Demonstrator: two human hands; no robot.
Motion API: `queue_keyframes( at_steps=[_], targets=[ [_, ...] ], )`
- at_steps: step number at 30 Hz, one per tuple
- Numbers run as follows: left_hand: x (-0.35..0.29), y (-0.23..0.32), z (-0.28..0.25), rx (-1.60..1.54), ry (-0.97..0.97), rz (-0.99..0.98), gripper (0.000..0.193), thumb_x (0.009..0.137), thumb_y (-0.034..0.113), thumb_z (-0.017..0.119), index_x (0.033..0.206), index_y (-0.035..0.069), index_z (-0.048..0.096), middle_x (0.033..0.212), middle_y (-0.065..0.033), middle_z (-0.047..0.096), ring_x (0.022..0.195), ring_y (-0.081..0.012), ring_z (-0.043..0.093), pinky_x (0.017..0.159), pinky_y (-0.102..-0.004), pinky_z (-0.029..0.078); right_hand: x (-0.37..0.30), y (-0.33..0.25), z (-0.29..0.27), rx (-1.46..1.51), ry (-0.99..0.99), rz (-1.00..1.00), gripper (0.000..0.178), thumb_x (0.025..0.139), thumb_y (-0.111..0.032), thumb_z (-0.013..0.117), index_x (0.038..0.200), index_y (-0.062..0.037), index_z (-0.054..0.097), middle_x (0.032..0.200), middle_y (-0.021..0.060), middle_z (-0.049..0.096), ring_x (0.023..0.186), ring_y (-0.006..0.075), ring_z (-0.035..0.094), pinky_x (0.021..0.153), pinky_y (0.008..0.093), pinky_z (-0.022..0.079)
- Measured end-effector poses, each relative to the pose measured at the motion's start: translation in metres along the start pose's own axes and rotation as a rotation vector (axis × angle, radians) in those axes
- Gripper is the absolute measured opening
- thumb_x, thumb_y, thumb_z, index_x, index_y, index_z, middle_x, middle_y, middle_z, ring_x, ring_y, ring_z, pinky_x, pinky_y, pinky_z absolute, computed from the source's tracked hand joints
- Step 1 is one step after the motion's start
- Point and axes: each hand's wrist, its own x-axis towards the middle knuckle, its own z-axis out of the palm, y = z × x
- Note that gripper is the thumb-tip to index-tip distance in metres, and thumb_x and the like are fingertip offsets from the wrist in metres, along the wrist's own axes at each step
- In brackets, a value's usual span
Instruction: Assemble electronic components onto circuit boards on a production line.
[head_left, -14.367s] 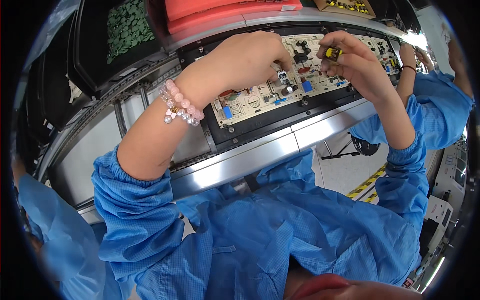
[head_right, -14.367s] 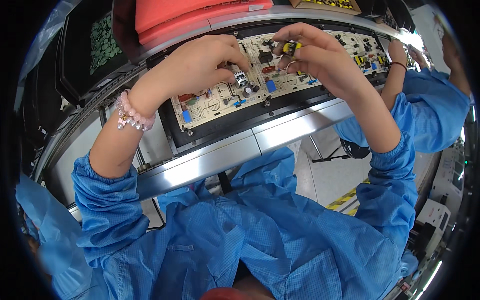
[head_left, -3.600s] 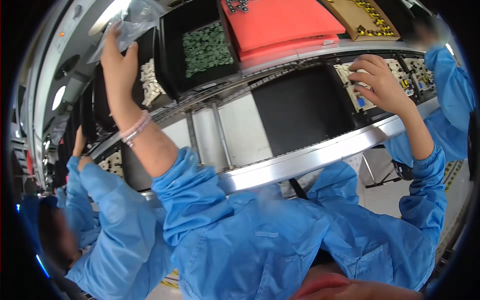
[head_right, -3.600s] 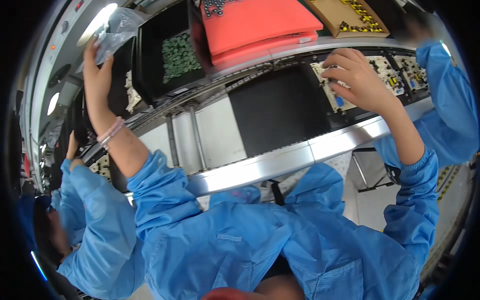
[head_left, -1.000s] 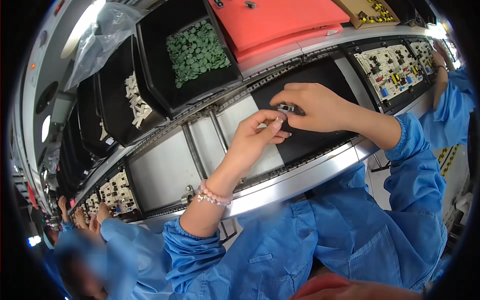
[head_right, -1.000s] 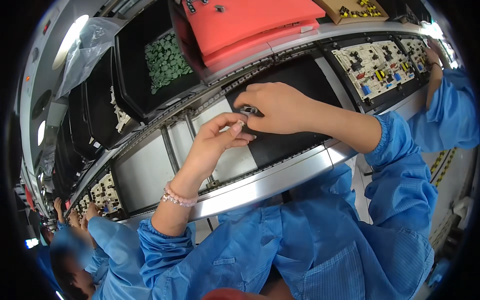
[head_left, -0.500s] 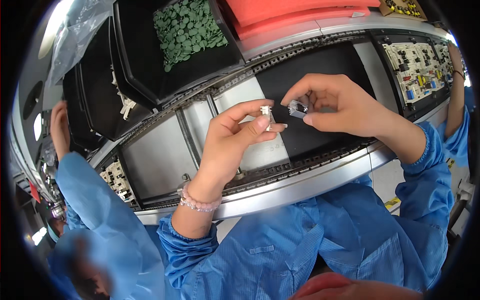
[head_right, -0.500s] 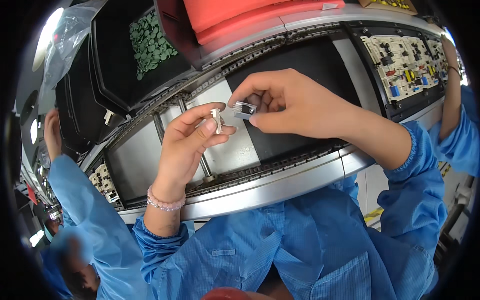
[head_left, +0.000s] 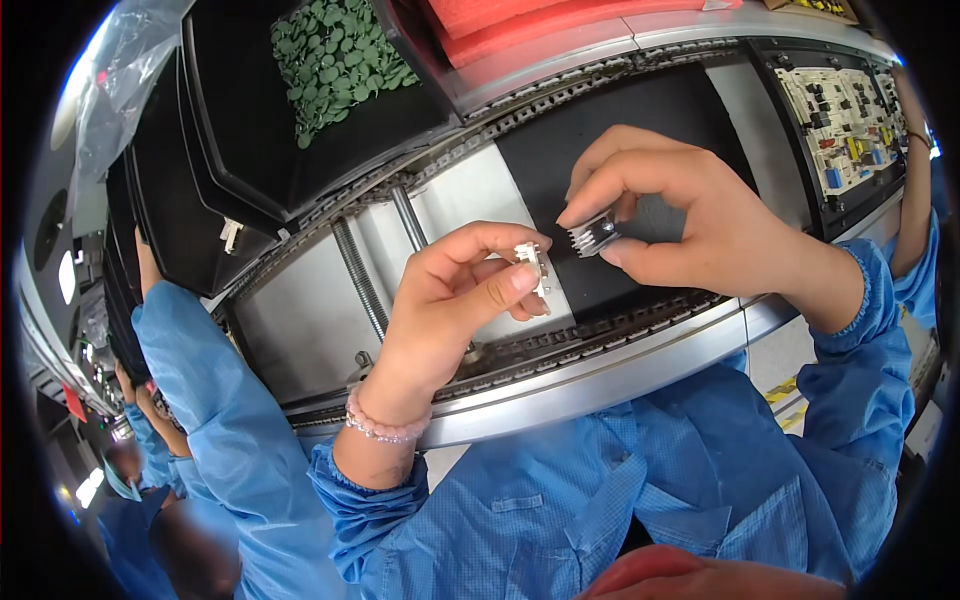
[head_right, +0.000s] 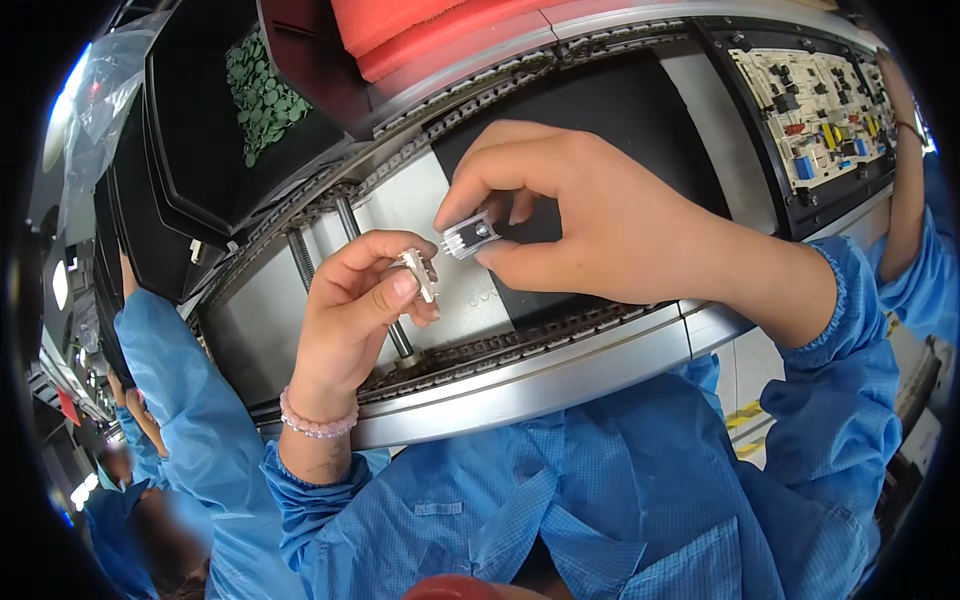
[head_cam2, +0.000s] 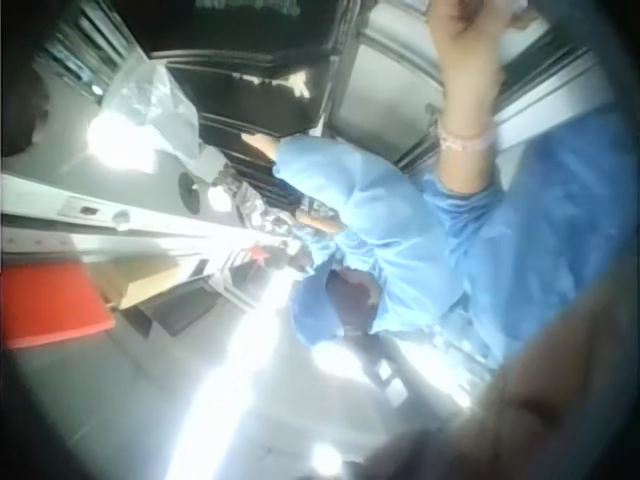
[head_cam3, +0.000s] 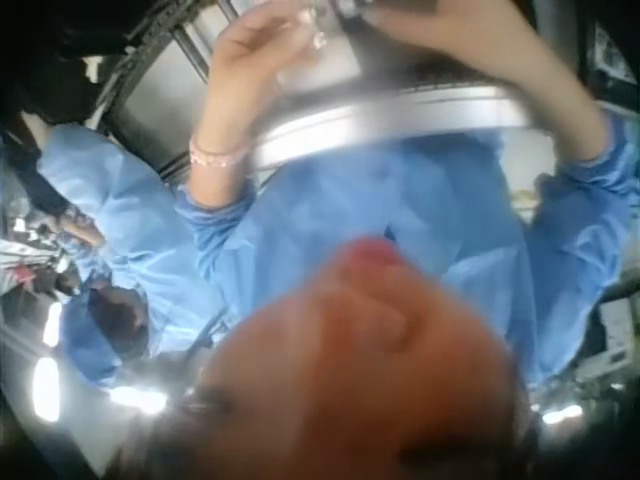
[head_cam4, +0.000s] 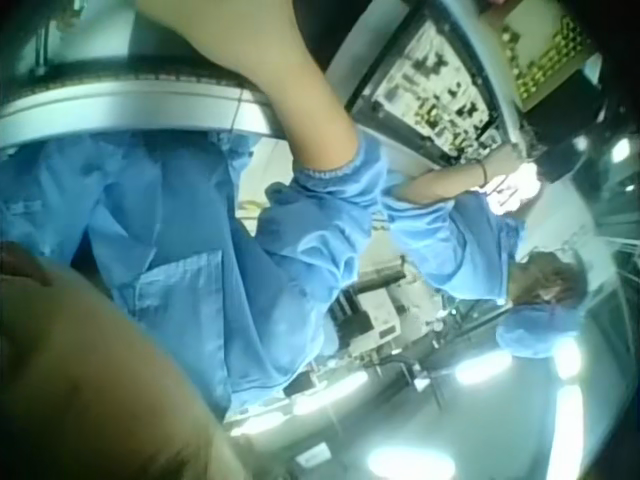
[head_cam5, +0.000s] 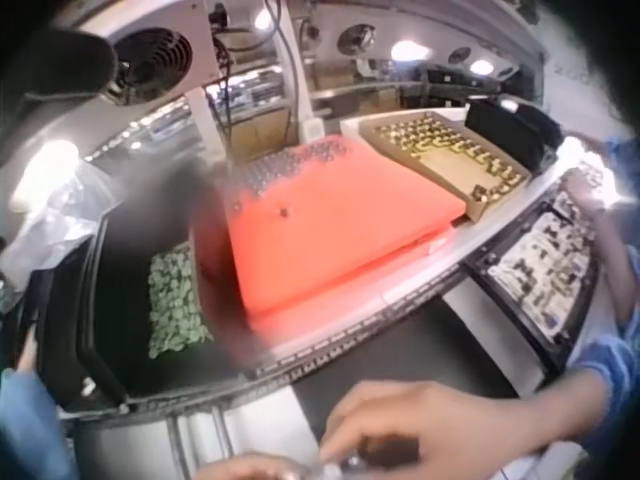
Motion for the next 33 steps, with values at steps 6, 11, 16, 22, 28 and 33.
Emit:
queue_keyframes(
  at_steps=[6, 11, 16, 22, 28, 33],
  targets=[
    [-0.0043, -0.0005, -0.0004, -0.005, 0.002, -0.004, 0.028, 0.09, 0.011, 0.066, 0.113, -0.003, 0.059, 0.092, -0.0083, 0.065, 0.075, -0.0154, 0.064, 0.069, -0.027, 0.053, 0.0015, -0.0062, -0.0009, 0.681, -0.05, 0.349, 0.035, 0.091, -0.013, 0.054, 0.12, 0.0056, 0.06, 0.104, 0.016, 0.069, 0.097, 0.0189, 0.066, 0.081, 0.0266, 0.05],
    [-0.002, -0.0005, 0.0018, -0.032, 0.006, -0.02, 0.029, 0.09, 0.011, 0.065, 0.116, -0.003, 0.058, 0.092, -0.0082, 0.065, 0.077, -0.0159, 0.065, 0.069, -0.0268, 0.053, -0.0001, -0.0031, -0.0025, 0.831, -0.024, 0.373, 0.041, 0.092, -0.021, 0.052, 0.121, 0.0078, 0.058, 0.101, 0.0189, 0.069, 0.093, 0.0205, 0.068, 0.079, 0.0261, 0.051],
    [-0.003, -0.0012, 0.0038, -0.023, -0.005, 0.0, 0.034, 0.091, 0.01, 0.063, 0.121, -0.003, 0.055, 0.094, -0.0088, 0.065, 0.079, -0.0158, 0.066, 0.069, -0.0264, 0.054, -0.0011, -0.0014, -0.0037, 0.831, -0.04, 0.378, 0.041, 0.091, -0.022, 0.052, 0.12, 0.0076, 0.056, 0.1, 0.0216, 0.069, 0.09, 0.0231, 0.069, 0.075, 0.0262, 0.054],
    [-0.0041, -0.0034, 0.0007, -0.088, -0.054, 0.029, 0.034, 0.091, 0.009, 0.063, 0.121, -0.004, 0.055, 0.095, -0.0101, 0.064, 0.08, -0.0168, 0.066, 0.071, -0.0271, 0.055, -0.0017, -0.0021, -0.0009, 0.916, 0.024, 0.341, 0.035, 0.091, -0.024, 0.053, 0.109, 0.005, 0.058, 0.108, 0.0253, 0.065, 0.1, 0.0289, 0.068, 0.079, 0.0283, 0.054],
    [-0.0072, -0.0038, -0.0017, -0.074, -0.076, 0.058, 0.032, 0.091, 0.009, 0.063, 0.119, -0.005, 0.055, 0.097, -0.013, 0.064, 0.08, -0.0185, 0.067, 0.071, -0.0278, 0.056, 0.0009, 0.0, -0.0005, 0.919, -0.004, 0.296, 0.037, 0.088, -0.028, 0.055, 0.105, 0.0043, 0.058, 0.118, 0.0272, 0.06, 0.11, 0.033, 0.063, 0.089, 0.0322, 0.052],
    [-0.0063, -0.005, -0.002, -0.099, -0.09, 0.061, 0.032, 0.091, 0.008, 0.062, 0.119, -0.005, 0.056, 0.097, -0.0135, 0.064, 0.08, -0.0193, 0.067, 0.072, -0.0283, 0.057, -0.0003, -0.0042, 0.0004, 0.887, -0.006, 0.288, 0.038, 0.086, -0.029, 0.056, 0.104, 0.0051, 0.059, 0.117, 0.0266, 0.06, 0.109, 0.0337, 0.063, 0.09, 0.033, 0.052]
  ],
)
